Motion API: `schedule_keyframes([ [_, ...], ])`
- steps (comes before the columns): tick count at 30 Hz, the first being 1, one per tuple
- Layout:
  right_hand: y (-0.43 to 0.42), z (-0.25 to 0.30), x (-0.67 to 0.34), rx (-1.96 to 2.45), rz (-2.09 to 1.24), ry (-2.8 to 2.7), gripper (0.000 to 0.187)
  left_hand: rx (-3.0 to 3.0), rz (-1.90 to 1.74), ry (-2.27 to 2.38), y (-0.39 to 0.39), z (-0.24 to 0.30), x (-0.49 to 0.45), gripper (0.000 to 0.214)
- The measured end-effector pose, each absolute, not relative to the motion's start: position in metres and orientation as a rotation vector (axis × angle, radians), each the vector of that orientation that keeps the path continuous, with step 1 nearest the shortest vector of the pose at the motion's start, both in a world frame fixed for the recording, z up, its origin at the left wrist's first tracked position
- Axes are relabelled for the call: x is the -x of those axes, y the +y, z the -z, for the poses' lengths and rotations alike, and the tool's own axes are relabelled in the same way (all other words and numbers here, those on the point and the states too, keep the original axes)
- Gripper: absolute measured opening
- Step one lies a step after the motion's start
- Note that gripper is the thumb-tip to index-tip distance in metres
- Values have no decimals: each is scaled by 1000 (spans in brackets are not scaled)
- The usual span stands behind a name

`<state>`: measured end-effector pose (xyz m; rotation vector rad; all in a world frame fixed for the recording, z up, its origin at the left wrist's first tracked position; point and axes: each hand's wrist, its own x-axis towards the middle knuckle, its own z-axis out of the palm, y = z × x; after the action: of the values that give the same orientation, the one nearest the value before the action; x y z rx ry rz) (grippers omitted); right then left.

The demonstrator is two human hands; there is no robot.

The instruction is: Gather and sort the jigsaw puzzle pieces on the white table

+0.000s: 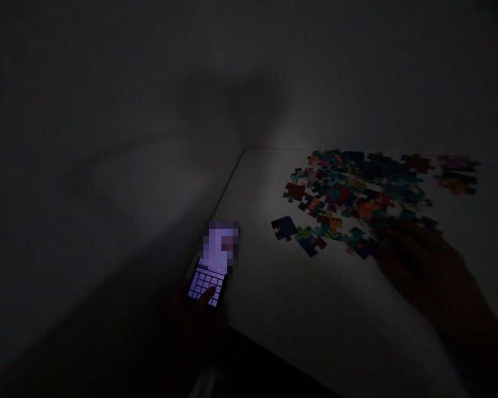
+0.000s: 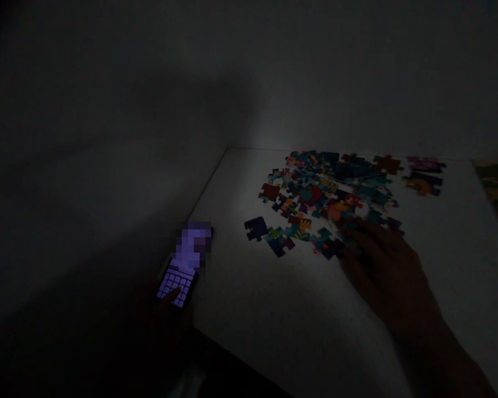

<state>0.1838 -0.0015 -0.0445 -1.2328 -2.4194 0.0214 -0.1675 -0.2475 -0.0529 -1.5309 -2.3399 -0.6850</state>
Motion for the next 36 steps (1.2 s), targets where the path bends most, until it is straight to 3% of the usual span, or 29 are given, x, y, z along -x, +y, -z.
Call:
schedule_keyframes([
  [13, -1, 49, -189, 1311, -169, -2415, 44, 1544, 669, -2438, -242, 43, 168, 35],
  [24, 0, 48, -187, 1228, -93, -2399, 43, 1706, 488, -2472, -223, 24, 181, 51],
  [36, 0, 49, -187, 1190, -99, -2374, 41, 1747, 626, -2368, -246, 38, 187, 25],
])
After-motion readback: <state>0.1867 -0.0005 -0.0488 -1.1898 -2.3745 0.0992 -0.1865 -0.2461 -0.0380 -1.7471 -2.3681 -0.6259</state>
